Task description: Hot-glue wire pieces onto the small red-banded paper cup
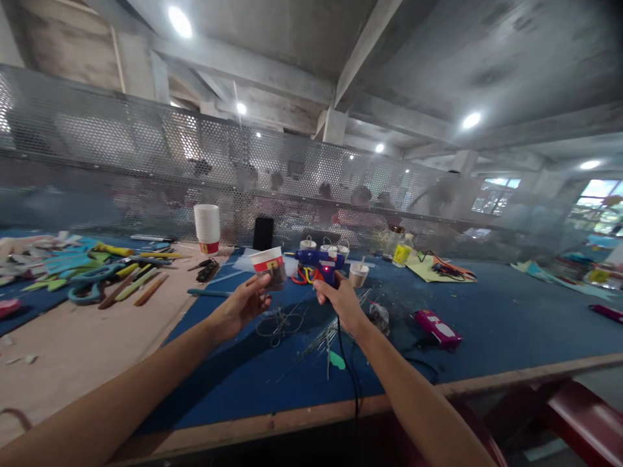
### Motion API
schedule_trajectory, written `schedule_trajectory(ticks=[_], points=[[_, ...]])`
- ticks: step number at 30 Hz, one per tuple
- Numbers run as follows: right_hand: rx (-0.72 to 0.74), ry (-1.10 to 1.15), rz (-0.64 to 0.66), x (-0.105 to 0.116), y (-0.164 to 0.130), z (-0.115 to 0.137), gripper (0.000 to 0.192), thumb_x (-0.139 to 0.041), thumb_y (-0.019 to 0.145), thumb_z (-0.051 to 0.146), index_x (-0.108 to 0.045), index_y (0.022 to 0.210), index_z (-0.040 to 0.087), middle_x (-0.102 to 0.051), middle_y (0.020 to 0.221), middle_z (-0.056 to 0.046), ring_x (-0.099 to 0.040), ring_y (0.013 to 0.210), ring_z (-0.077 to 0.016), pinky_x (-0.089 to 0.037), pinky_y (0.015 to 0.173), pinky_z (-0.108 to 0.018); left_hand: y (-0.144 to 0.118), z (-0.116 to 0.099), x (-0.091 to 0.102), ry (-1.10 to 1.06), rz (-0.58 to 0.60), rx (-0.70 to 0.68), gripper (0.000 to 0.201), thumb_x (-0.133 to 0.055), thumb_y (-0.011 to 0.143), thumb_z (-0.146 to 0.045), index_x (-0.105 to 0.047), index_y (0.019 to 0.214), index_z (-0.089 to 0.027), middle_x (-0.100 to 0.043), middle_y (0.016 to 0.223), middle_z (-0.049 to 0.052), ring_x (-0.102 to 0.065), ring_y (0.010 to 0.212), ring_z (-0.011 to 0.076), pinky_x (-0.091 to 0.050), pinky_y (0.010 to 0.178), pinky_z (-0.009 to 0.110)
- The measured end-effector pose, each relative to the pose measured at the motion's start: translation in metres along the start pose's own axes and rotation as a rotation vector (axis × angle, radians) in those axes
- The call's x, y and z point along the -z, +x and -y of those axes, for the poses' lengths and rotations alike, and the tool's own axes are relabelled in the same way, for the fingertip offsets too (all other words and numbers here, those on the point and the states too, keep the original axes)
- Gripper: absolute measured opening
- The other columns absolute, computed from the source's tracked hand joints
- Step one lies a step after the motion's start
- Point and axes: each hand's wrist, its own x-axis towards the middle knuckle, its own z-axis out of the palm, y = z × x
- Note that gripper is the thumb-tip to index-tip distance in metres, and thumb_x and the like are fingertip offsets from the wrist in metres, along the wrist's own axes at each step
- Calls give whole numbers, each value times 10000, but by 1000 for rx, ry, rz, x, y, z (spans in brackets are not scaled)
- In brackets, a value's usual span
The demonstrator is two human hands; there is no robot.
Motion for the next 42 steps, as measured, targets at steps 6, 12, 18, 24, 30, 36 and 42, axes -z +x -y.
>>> schedule_trajectory(ticks=[6, 12, 18, 24, 30, 36, 42], points=[[-30, -98, 19, -7, -8, 5, 269, -678, 848, 436, -730, 921, 182, -564, 558, 38, -488, 485, -116, -439, 550, -268, 3, 1, 2, 13, -20, -1, 351, -833, 774, -284, -750, 1098, -176, -780, 994, 100, -580, 536, 80, -525, 504, 191], [26, -319, -26, -7, -11, 0, 345, -645, 879, 523, -724, 908, 188, -637, 642, -13, -604, 578, -177, -488, 577, -292, 0, -2, -3, 31, -59, 30, 359, -829, 775, -303, -765, 1105, -176, -783, 1031, 123, -552, 515, 88, -501, 484, 211], [215, -589, -77, -6, -13, -11, 343, -636, 888, 541, -715, 973, 218, -737, 815, -75, -701, 778, -270, -543, 729, -360, -2, 0, -2, 49, 12, -12, 337, -807, 815, -311, -760, 1129, -198, -769, 1085, 94, -572, 567, 68, -513, 534, 180], [280, -803, -46, -7, -16, -12, 285, -590, 934, 498, -691, 972, 234, -741, 827, -82, -692, 728, -248, -509, 679, -312, -3, 0, -3, 37, -3, -25, 328, -835, 781, -285, -776, 1096, -215, -769, 1105, 68, -568, 571, 75, -522, 530, 197], [352, -877, -27, -8, -17, -9, 283, -545, 972, 460, -678, 971, 210, -736, 829, -86, -698, 722, -246, -466, 636, -296, 0, 3, 1, 29, -12, -8, 320, -828, 793, -264, -768, 1104, -219, -760, 1118, 64, -587, 588, 69, -529, 556, 185], [390, -904, 4, -8, -17, -11, 284, -545, 987, 472, -660, 1003, 213, -740, 851, -75, -699, 761, -229, -451, 649, -276, -1, 2, -2, 23, -34, -19, 335, -856, 755, -234, -761, 1074, -200, -747, 1077, 54, -572, 567, 57, -527, 543, 170], [455, -928, -8, -7, -18, -12, 279, -549, 996, 465, -642, 1012, 203, -743, 842, -66, -702, 755, -216, -434, 642, -271, -2, 2, -2, 44, -48, -12, 337, -865, 740, -241, -746, 1049, -180, -751, 993, 57, -572, 543, 68, -503, 509, 185]])
